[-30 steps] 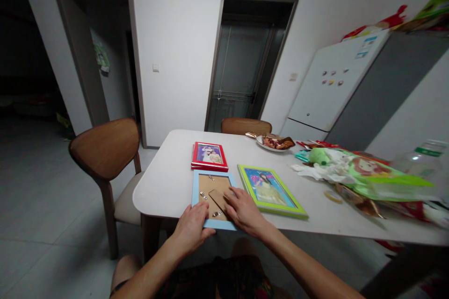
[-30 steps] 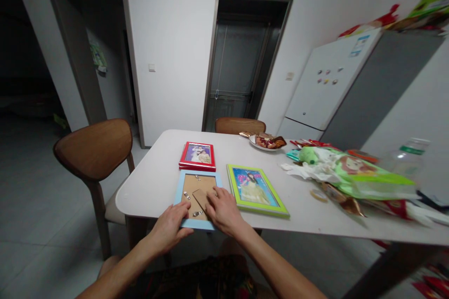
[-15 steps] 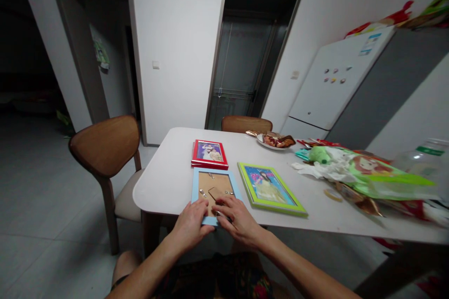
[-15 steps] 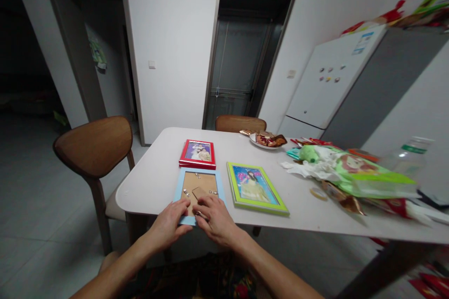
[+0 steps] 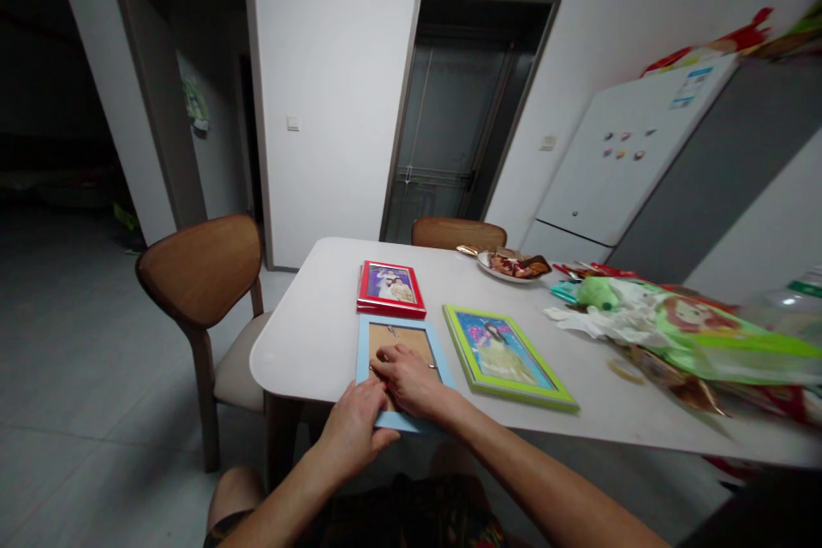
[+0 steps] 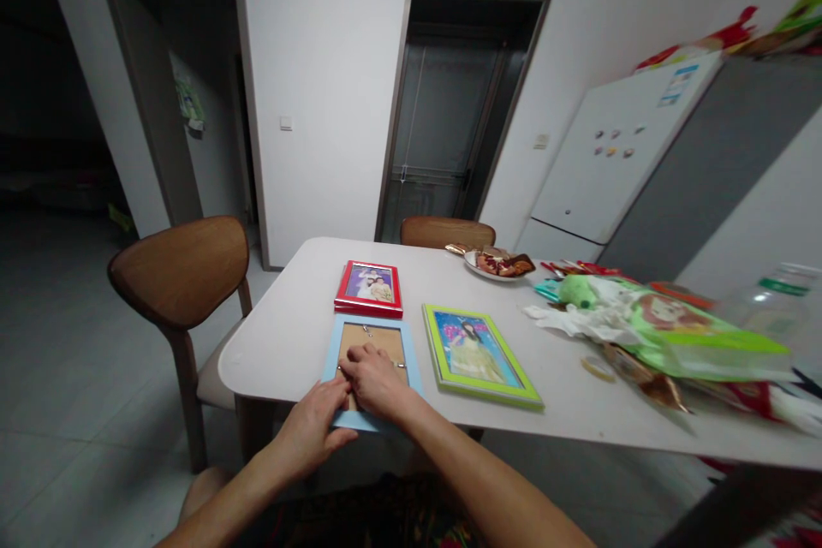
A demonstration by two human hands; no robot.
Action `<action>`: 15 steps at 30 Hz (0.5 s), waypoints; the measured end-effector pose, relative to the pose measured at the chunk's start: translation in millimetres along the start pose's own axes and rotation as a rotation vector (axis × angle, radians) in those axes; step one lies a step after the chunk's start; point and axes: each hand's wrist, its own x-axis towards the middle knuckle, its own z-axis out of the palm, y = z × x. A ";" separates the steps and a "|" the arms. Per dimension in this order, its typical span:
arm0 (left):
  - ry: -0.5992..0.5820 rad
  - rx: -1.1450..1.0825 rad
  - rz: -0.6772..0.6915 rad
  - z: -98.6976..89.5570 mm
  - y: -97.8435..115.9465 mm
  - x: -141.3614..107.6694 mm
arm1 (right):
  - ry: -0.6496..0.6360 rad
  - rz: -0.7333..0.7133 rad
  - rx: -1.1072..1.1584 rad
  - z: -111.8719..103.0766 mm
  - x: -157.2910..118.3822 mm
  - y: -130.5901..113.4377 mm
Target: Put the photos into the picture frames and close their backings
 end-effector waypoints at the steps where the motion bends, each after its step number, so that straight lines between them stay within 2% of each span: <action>1: 0.004 -0.001 -0.001 0.1 0.4 0.0 | 0.001 -0.004 -0.009 -0.6 -1.4 -0.9; 5: 0.009 -0.001 -0.009 -0.3 2.1 -1.7 | 0.014 0.004 0.041 -2.2 -0.8 1.5; 7: 0.013 -0.002 -0.013 -0.5 2.7 -4.0 | 0.062 0.116 0.124 -1.6 5.8 10.1; 11: -0.002 0.001 -0.038 -1.2 7.3 -10.3 | 0.185 0.439 0.206 6.4 28.2 36.1; 15: -0.049 0.014 -0.087 -3.0 15.8 -14.8 | 0.210 0.565 0.214 20.1 47.3 53.6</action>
